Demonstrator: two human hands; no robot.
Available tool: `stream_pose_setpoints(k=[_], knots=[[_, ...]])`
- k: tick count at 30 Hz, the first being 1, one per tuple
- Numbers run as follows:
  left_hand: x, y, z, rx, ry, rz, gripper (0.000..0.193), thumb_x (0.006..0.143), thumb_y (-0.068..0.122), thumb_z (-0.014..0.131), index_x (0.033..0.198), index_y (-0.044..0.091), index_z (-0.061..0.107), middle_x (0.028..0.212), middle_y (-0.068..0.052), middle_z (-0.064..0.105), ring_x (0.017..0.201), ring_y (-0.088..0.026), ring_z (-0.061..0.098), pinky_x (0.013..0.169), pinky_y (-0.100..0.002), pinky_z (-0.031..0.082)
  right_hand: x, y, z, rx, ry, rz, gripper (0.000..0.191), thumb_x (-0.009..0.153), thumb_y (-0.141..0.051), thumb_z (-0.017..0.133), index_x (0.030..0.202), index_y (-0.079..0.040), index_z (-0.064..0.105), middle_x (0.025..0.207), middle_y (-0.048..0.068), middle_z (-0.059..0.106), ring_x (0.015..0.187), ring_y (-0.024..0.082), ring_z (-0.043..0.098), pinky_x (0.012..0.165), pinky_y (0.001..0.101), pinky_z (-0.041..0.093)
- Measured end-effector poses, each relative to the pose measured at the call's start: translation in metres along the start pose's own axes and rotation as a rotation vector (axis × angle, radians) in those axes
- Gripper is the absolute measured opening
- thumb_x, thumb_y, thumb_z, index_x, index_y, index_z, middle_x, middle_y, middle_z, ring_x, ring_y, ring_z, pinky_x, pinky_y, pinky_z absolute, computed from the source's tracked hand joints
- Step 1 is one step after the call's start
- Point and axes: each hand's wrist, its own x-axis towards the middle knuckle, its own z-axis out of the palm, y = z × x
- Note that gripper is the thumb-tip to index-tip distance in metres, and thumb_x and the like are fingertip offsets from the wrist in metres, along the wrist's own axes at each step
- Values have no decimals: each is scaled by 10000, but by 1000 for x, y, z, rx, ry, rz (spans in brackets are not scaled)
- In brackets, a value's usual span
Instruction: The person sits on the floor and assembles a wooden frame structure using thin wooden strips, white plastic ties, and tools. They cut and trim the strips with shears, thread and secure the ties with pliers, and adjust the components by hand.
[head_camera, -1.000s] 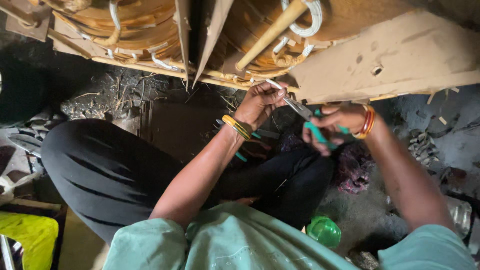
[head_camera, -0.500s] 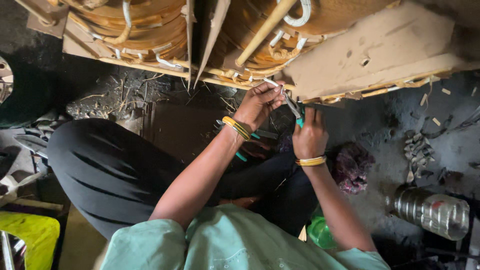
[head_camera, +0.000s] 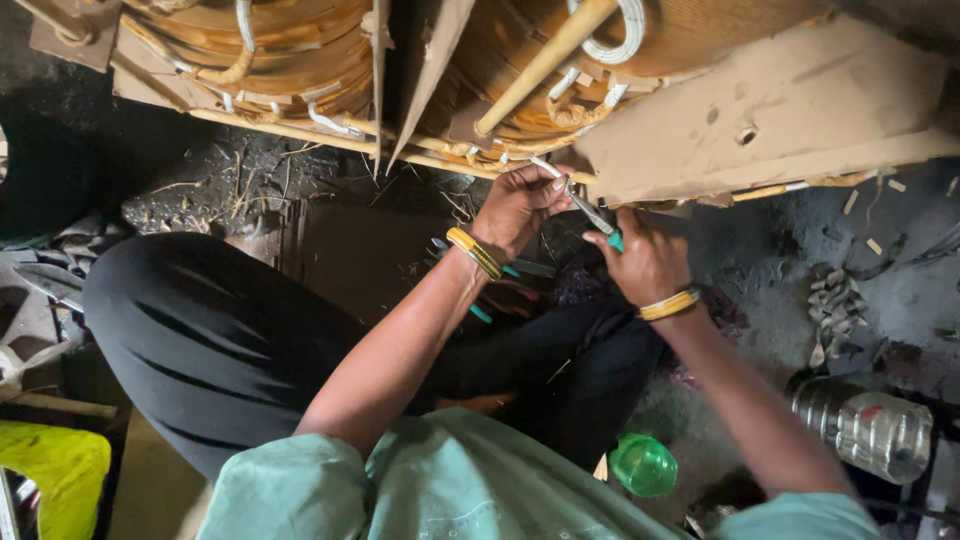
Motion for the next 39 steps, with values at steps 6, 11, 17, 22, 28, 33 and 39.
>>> stream_pose_setpoints(k=[6,11,17,22,28,33,39], knots=[[4,1,-5,-24,-29,-27,172,954,-37,661,1122,-35,696,1067,-83,734,944,-193,703,909,-360,595,15,23,-29,127,-275,-25,525,950,-552,627,976,-33,702,822,247,702,800,474,675,709,554,539],[1,8,3,38,23,-80,192,986,19,666,1168,-14,716,1021,-96,723,920,-190,695,897,-349,582,3,15,-4,461,-354,118,501,999,-482,624,1041,12,694,909,234,731,875,395,709,742,476,571],[-9,20,14,18,44,-97,225,1004,171,613,1134,15,711,982,-91,756,914,-172,712,851,-308,562,-32,-7,29,1511,-611,207,447,1031,-327,555,1296,29,612,1133,149,726,1085,228,713,885,420,629],[-9,16,31,-14,186,34,232,1037,176,623,1105,-13,738,880,-47,707,774,-136,624,735,-291,519,-12,-12,25,1440,-548,124,435,1038,-322,528,1302,15,605,1177,155,721,1130,237,705,926,416,615],[-9,7,43,-69,229,97,219,1019,195,614,1068,18,733,802,0,656,671,-128,547,621,-286,437,5,-20,11,1362,-531,65,423,1057,-324,513,1180,46,678,1136,168,734,1085,259,715,900,420,624],[-8,10,37,-25,154,112,237,1038,186,620,1091,-8,744,831,-24,677,711,-122,552,672,-271,445,7,-24,10,1348,-502,69,454,1065,-369,500,1147,42,673,1090,142,728,1060,232,717,884,406,635],[-9,9,29,-5,161,70,244,1031,186,630,1112,-16,741,862,-20,693,757,-119,571,706,-273,468,11,-20,14,1375,-517,80,450,1053,-398,521,1206,12,627,1050,126,708,1014,221,704,842,404,624]])
